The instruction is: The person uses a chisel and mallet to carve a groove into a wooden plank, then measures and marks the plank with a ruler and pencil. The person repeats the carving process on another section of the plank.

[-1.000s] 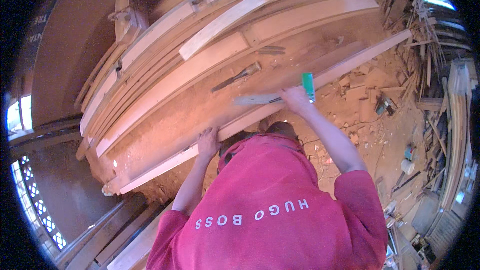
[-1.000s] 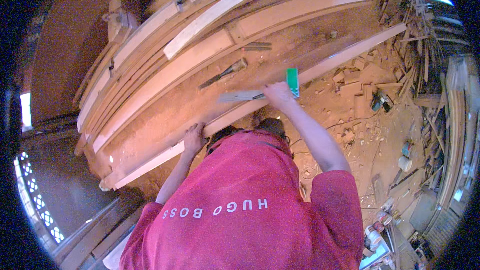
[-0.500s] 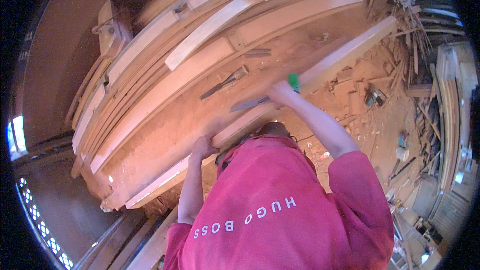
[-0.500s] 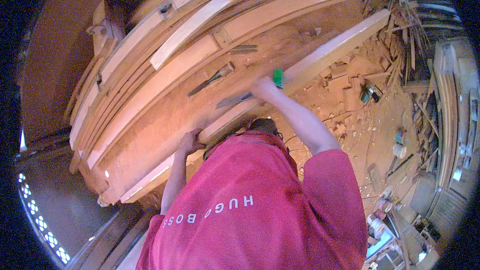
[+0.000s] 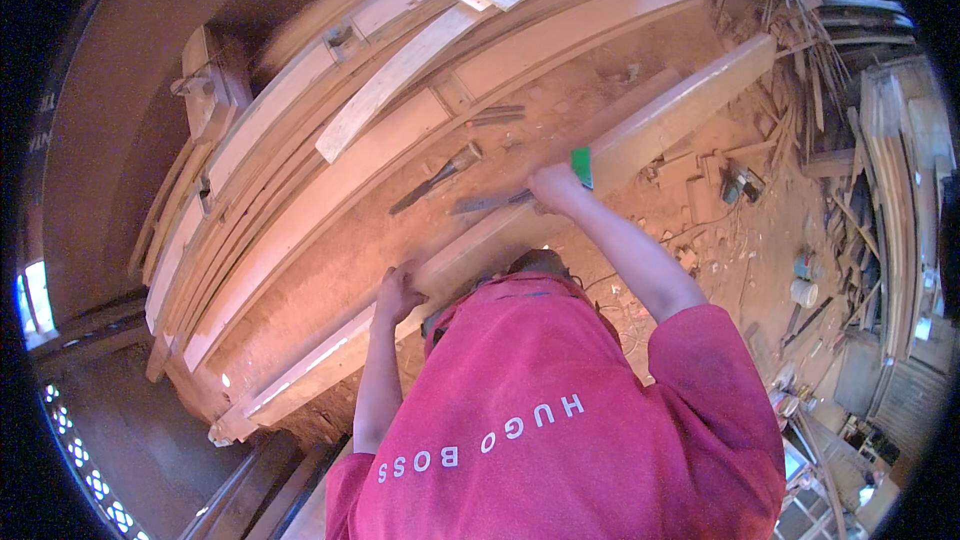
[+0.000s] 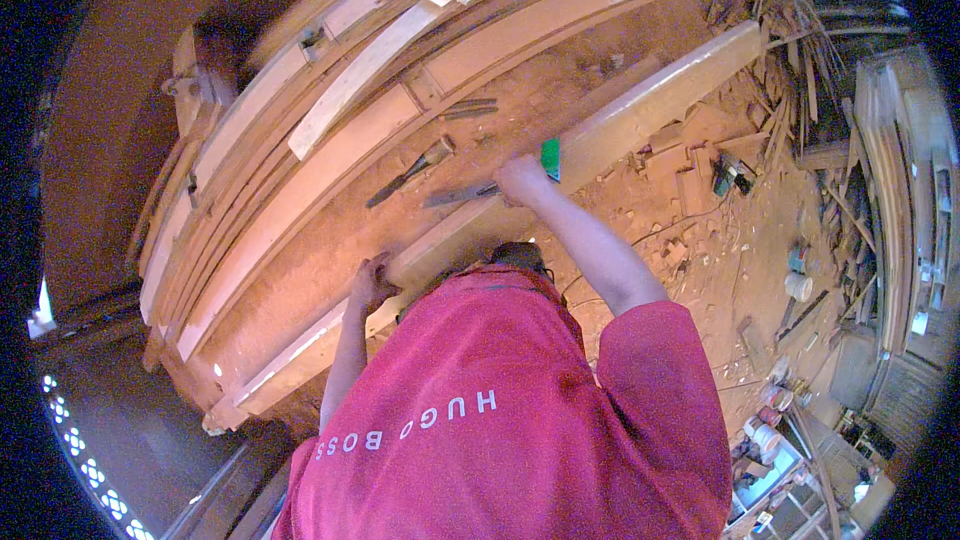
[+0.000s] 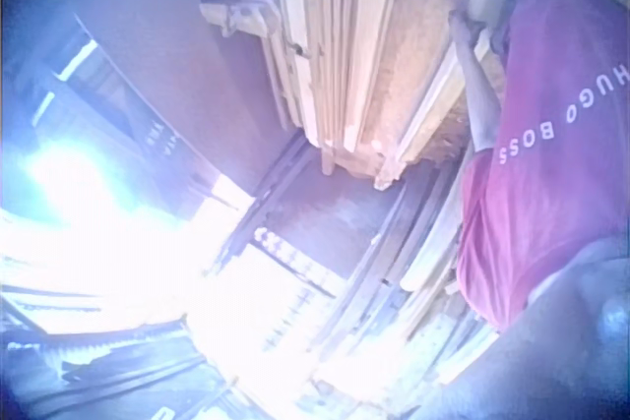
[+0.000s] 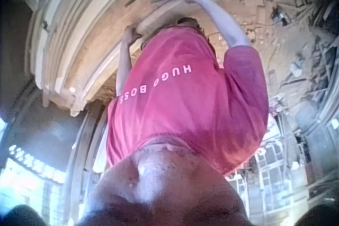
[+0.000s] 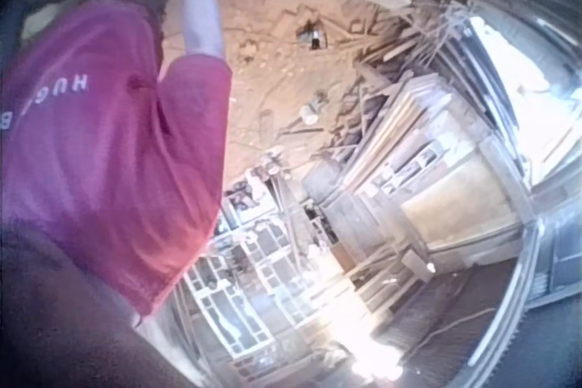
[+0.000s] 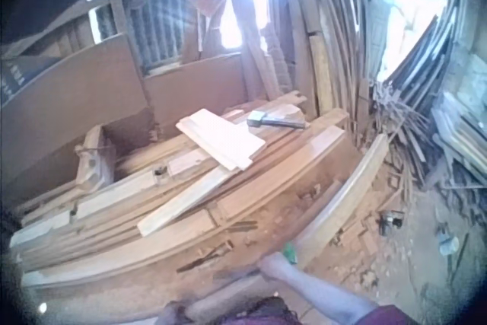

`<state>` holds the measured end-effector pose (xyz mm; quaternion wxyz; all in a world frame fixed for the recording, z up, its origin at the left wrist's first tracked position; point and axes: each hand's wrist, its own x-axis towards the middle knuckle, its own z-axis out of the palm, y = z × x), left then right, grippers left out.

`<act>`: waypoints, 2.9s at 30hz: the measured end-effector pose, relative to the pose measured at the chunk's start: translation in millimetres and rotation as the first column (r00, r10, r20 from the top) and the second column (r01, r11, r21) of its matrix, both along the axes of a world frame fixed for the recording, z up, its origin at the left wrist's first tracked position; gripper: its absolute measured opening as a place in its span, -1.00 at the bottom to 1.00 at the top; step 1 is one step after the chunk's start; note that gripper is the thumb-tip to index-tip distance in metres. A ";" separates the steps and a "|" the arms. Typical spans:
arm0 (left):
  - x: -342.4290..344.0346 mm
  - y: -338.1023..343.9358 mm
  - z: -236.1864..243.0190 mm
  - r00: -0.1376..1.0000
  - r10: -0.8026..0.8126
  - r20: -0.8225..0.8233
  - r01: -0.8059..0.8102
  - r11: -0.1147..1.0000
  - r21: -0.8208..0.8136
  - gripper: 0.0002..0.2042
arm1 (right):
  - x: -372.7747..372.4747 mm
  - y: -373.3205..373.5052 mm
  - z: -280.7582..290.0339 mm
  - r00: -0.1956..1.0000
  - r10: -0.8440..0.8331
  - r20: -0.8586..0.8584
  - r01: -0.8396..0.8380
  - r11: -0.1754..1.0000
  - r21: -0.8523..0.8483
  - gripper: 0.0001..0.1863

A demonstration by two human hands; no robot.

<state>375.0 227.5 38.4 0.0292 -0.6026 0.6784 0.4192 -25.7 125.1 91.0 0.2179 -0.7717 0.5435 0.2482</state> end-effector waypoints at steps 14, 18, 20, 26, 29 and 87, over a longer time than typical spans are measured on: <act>-90.3 0.1 7.2 0.912 -0.113 0.393 0.255 0.908 -0.332 0.16 | -78.8 98.5 -59.3 -0.014 -0.688 0.726 0.992 -0.098 -0.074 -0.65; -112.2 3.8 -31.9 0.859 -0.064 0.507 0.301 0.866 -0.400 -0.05 | -87.7 100.4 -115.2 -0.443 -0.532 0.722 0.888 -0.370 0.272 -0.60; -125.3 -1.1 -25.6 0.876 -0.111 0.469 0.295 0.893 -0.340 -0.06 | -93.2 104.8 -149.2 -0.555 -0.413 0.722 0.816 -0.438 0.377 -0.58; -116.6 -0.1 -4.7 0.879 -0.152 0.452 0.311 0.900 -0.304 -0.07 | -55.8 92.4 -123.5 -0.859 -0.351 0.374 0.489 -0.345 0.801 -0.62; -96.4 16.8 -24.0 0.894 -0.208 0.397 0.305 0.932 -0.198 0.07 | -50.4 110.0 -93.2 -0.872 -0.392 0.294 0.438 -0.356 0.825 -0.66; -140.9 -23.9 38.4 0.998 -0.009 0.063 0.049 0.751 -0.659 -0.54 | 29.2 84.2 78.7 0.615 -0.185 0.766 0.477 0.861 -0.175 -0.40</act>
